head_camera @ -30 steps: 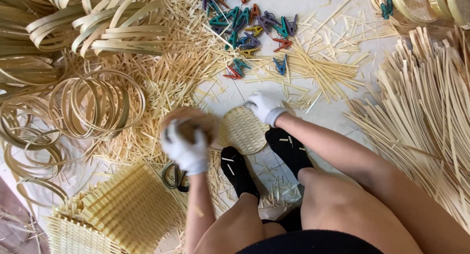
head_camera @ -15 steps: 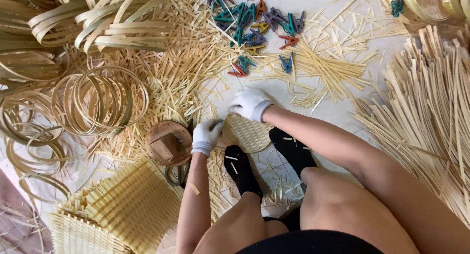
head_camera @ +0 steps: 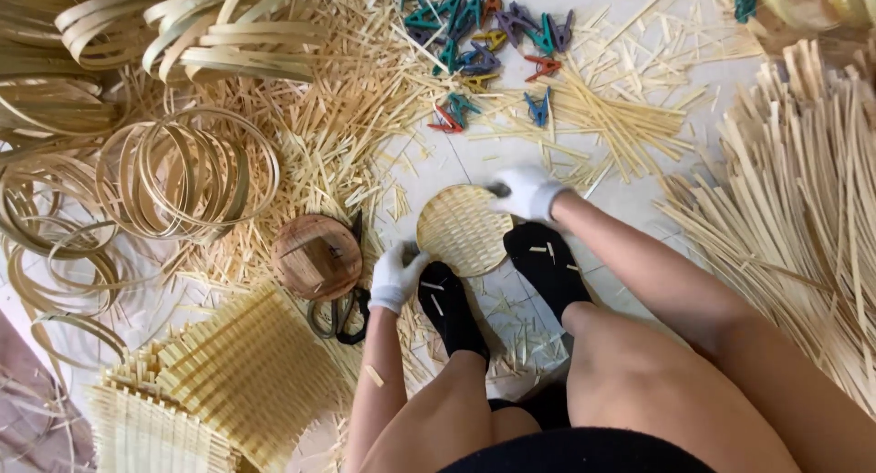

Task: The recorder is weaving bamboo strips into a flat panel and then securing it around a wooden circular frame.

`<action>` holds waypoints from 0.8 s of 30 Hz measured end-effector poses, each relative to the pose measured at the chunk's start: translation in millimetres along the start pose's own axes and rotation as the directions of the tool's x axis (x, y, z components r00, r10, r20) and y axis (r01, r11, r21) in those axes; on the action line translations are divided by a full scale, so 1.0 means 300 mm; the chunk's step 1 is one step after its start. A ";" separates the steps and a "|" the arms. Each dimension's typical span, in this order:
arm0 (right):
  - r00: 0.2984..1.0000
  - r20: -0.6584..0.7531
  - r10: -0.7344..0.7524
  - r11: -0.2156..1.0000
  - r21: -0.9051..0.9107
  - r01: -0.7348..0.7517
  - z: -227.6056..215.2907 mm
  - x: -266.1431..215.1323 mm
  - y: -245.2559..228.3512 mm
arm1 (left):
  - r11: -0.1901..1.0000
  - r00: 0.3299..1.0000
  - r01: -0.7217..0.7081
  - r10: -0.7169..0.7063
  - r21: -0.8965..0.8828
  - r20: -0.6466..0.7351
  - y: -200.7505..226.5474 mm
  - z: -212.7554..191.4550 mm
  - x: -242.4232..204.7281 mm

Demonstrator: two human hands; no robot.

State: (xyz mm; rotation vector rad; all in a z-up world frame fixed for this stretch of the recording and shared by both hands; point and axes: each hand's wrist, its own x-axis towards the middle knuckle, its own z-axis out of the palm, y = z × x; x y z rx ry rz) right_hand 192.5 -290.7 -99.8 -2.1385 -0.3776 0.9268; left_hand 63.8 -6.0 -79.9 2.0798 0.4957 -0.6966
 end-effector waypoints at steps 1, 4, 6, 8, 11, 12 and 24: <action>1.000 -0.009 0.001 1.000 -0.003 -0.001 0.018 -0.008 0.021 | 1.000 1.000 -0.010 0.010 0.001 0.002 -0.007 0.025 0.000; 0.979 -0.026 0.201 0.978 -0.055 -0.202 0.090 -0.024 0.083 | 0.998 0.984 0.026 -0.014 0.062 -0.178 -0.036 0.094 -0.011; 0.969 -0.136 0.207 0.978 0.061 -0.200 0.144 -0.003 0.109 | 0.997 0.964 0.045 -0.024 0.071 -0.263 -0.047 0.111 0.001; 0.967 -0.224 0.125 0.992 0.055 -0.116 0.128 -0.017 0.115 | 0.998 0.969 -0.023 0.038 0.062 -0.242 -0.061 0.086 -0.009; 0.925 -0.378 0.034 0.999 0.041 -0.020 -0.030 -0.173 0.084 | 0.991 0.981 -0.131 0.132 0.013 -0.140 -0.077 0.059 0.010; 0.908 -0.418 -0.006 0.999 0.040 0.025 -0.090 -0.243 0.057 | 0.990 0.986 -0.138 0.135 -0.025 -0.093 -0.089 0.044 0.024; 0.503 -0.859 0.097 0.758 -0.264 -0.596 -0.401 -0.833 0.432 | 0.961 0.993 0.004 -0.036 -0.276 -0.110 -0.016 -0.048 0.029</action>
